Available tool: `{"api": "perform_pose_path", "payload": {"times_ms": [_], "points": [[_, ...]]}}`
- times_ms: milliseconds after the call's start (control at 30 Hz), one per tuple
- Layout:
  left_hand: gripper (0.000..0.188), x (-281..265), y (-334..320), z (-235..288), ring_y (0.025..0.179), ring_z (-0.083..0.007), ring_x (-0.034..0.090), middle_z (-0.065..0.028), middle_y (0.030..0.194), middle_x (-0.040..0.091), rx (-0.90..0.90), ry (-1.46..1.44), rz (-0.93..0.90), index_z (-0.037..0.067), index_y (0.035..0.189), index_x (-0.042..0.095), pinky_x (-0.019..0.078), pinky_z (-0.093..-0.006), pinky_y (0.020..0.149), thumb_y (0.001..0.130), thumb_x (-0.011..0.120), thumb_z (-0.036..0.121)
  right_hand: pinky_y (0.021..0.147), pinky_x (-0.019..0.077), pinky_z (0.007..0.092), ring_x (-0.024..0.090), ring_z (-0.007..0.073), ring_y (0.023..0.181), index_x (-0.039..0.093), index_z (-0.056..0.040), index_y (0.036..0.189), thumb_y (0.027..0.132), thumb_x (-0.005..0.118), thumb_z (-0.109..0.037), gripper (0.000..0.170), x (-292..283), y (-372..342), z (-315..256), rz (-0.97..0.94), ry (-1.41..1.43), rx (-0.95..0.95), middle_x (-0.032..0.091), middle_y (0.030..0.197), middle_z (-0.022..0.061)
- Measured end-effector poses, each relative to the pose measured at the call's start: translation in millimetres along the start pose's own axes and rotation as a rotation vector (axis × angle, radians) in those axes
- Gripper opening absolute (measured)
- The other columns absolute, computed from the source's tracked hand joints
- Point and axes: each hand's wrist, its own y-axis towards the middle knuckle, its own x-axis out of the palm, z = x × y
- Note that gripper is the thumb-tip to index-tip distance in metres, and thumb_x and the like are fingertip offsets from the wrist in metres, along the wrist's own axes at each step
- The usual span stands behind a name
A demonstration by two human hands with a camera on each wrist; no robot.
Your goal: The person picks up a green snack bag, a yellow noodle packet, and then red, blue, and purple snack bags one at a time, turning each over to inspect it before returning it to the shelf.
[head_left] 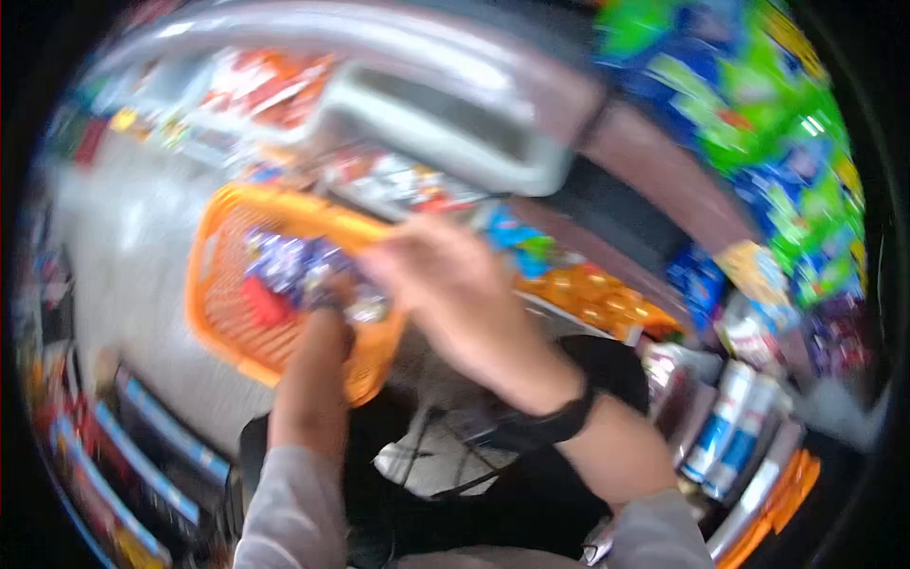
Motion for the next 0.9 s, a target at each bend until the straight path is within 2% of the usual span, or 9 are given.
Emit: {"api": "perform_pose_path", "payload": {"times_ms": [33,200,367,467,633,667,800,867,900], "points": [[0.025,0,0,17,0.089,-0.0311,0.065,-0.0186,0.099,0.067,0.072,-0.023,-0.051,0.003,0.102,0.065,0.0511,-0.0416,0.073,0.083,0.06,0.019,0.061,0.0422,0.0203,0.052,0.0033,0.07,0.06,-0.0036,0.094,0.093,0.059,-0.023,0.02,1,5,14,0.022,-0.088,-0.204,0.059,0.081,-0.0009],[0.023,-20,-37,28,0.085,-0.0274,0.065,-0.0173,0.096,0.068,0.224,-0.018,-0.153,0.002,0.099,0.066,0.0509,-0.0394,0.071,0.084,0.061,0.019,0.063,0.045,0.0284,0.056,0.0118,0.068,0.053,0.0006,0.083,0.09,0.06,-0.014,0.018,7,-1,7,-0.004,-0.086,-0.26,0.058,0.073,0.006],[0.021,-49,-37,83,0.081,-0.0238,0.065,-0.0159,0.093,0.069,0.189,0.029,-0.22,0.001,0.096,0.068,0.0506,-0.0373,0.068,0.085,0.062,0.019,0.067,0.0477,0.0282,0.059,0.0124,0.072,0.052,0.0016,0.082,0.09,0.061,-0.014,0.02,2,6,7,0.05,0.002,-0.294,0.061,0.075,0.0078],[0.021,-69,-30,129,0.078,-0.0216,0.065,-0.0151,0.091,0.069,0.146,0.077,-0.206,0.001,0.094,0.069,0.0504,-0.0359,0.067,0.085,0.062,0.018,0.063,0.0444,0.0237,0.054,0.0071,0.07,0.054,0.0,0.085,0.092,0.06,-0.016,0.019,-5,11,9,0.027,-0.025,-0.277,0.057,0.075,0.0024],[0.02,-90,-68,126,0.074,-0.018,0.065,-0.0138,0.089,0.07,0.019,0.156,-0.196,0.0,0.091,0.07,0.0501,-0.0338,0.065,0.086,0.063,0.018,0.058,0.0431,0.0204,0.052,0.0044,0.066,0.056,-0.0032,0.089,0.094,0.058,-0.02,0.018,-15,25,18,0.08,-0.12,-0.368,0.055,0.075,-0.0011],[0.02,-97,-78,115,0.073,-0.0173,0.065,-0.0135,0.088,0.07,-0.01,0.168,-0.184,0.0,0.091,0.07,0.0501,-0.0333,0.064,0.086,0.063,0.018,0.062,0.0447,0.0227,0.053,0.0054,0.069,0.056,-0.0025,0.088,0.094,0.059,-0.021,0.019,-19,18,5,0.023,-0.08,-0.214,0.055,0.076,-0.0017],[0.02,-132,-108,72,0.07,-0.0144,0.065,-0.0124,0.086,0.07,-0.102,0.208,-0.149,-0.001,0.088,0.071,0.0498,-0.0316,0.062,0.087,0.064,0.018,0.071,0.0461,0.0257,0.054,0.0097,0.078,0.055,-0.0012,0.093,0.09,0.064,-0.021,0.022,-19,26,24,-0.008,-0.138,-0.277,0.057,0.083,0.0009],[0.02,-144,-125,87,0.069,-0.0136,0.065,-0.0121,0.085,0.071,-0.118,0.213,-0.134,-0.001,0.088,0.072,0.0498,-0.0312,0.062,0.087,0.064,0.018,0.085,0.0454,0.032,0.056,0.0184,0.096,0.054,-0.0007,0.106,0.078,0.074,-0.018,0.039,-19,23,29,-0.001,-0.342,-0.411,0.058,0.1,0.009],[0.019,-150,-141,93,0.066,-0.0103,0.06,-0.009,0.08,0.069,-0.007,-0.087,-0.05,-0.002,0.084,0.072,0.0467,-0.0288,0.059,0.085,0.068,0.017,0.085,0.0454,0.032,0.056,0.0184,0.096,0.054,-0.0007,0.106,0.078,0.074,-0.018,0.039,-20,23,30,-0.002,-0.343,-0.419,0.058,0.1,0.009]]}}
